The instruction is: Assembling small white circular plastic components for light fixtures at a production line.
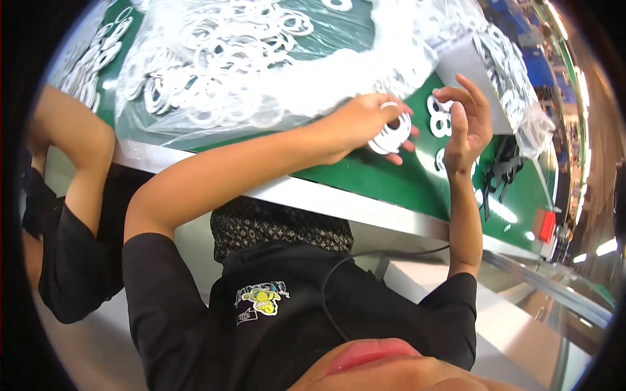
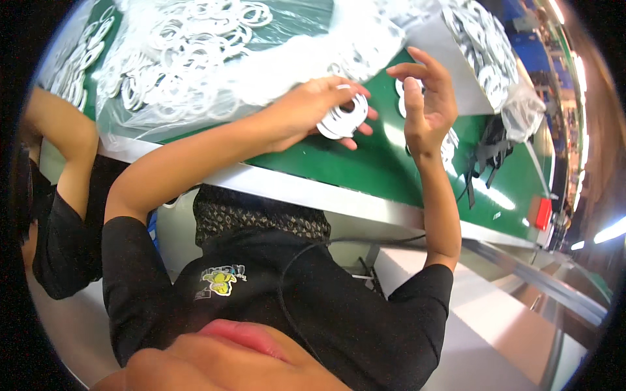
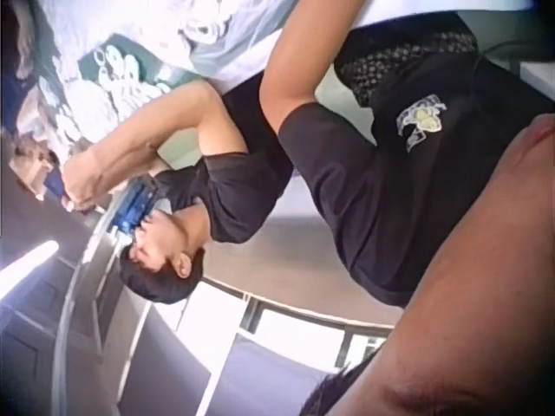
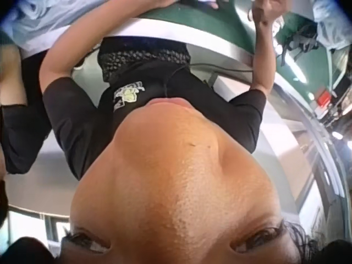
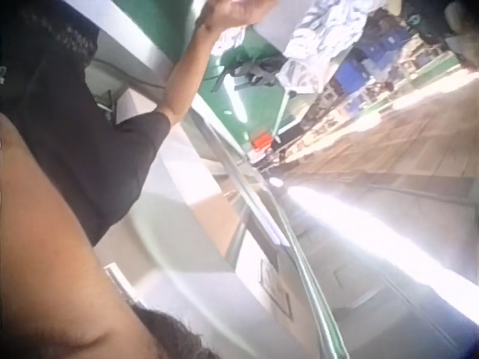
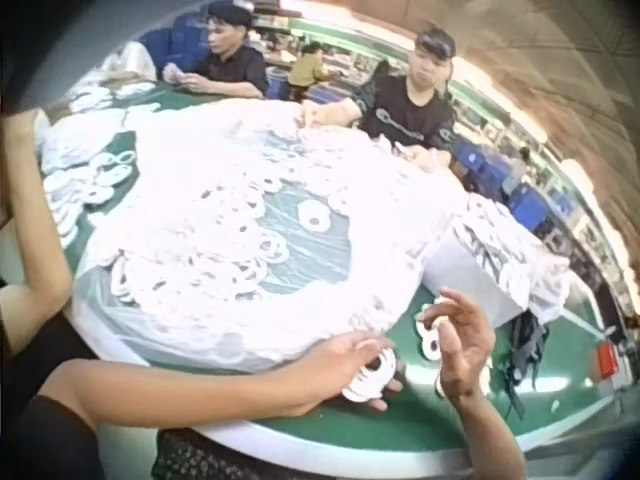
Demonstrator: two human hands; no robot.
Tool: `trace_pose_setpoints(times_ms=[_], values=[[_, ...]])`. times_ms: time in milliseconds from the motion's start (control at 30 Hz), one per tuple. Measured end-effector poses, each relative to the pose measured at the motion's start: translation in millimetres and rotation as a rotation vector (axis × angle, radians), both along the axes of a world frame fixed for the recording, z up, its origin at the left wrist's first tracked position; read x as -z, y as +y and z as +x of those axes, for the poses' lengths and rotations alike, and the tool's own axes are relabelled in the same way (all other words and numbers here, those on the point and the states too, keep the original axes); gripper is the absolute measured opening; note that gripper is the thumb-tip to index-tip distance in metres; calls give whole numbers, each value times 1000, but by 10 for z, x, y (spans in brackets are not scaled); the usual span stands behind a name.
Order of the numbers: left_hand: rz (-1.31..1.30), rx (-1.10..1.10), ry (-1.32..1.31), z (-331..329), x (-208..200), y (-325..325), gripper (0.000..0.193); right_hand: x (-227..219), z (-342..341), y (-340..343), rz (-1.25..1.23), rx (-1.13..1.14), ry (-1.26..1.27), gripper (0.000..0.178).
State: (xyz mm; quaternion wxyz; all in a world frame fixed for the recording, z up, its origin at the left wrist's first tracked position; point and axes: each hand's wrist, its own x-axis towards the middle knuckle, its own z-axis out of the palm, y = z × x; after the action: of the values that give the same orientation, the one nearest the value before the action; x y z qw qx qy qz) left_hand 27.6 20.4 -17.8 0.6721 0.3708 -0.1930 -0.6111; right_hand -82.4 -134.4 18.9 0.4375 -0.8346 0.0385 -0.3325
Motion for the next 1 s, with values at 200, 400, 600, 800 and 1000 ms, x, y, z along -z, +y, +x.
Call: trace_pose_setpoints(times_ms=[200, 400, 600, 800, 1000], values=[[60, 29, 0, -37, -7, 1, 34, -373, 931, 226, -469, -235, 113, 33], [48, 109, 13, 32, 39, -86, 46, -58, 2040, 307, -780, -355, 425, 57], [64, 111, 3, 29, 22, -87, 42, 77, 2834, 391, -741, -260, 240, 40], [30, 174, -43, -10, -13, -168, 40, 220, 3285, 92, -609, -482, 108, 24], [79, 178, -110, -1, -29, -86, 41, -601, 2810, 469, -1006, -468, 47, 19]])
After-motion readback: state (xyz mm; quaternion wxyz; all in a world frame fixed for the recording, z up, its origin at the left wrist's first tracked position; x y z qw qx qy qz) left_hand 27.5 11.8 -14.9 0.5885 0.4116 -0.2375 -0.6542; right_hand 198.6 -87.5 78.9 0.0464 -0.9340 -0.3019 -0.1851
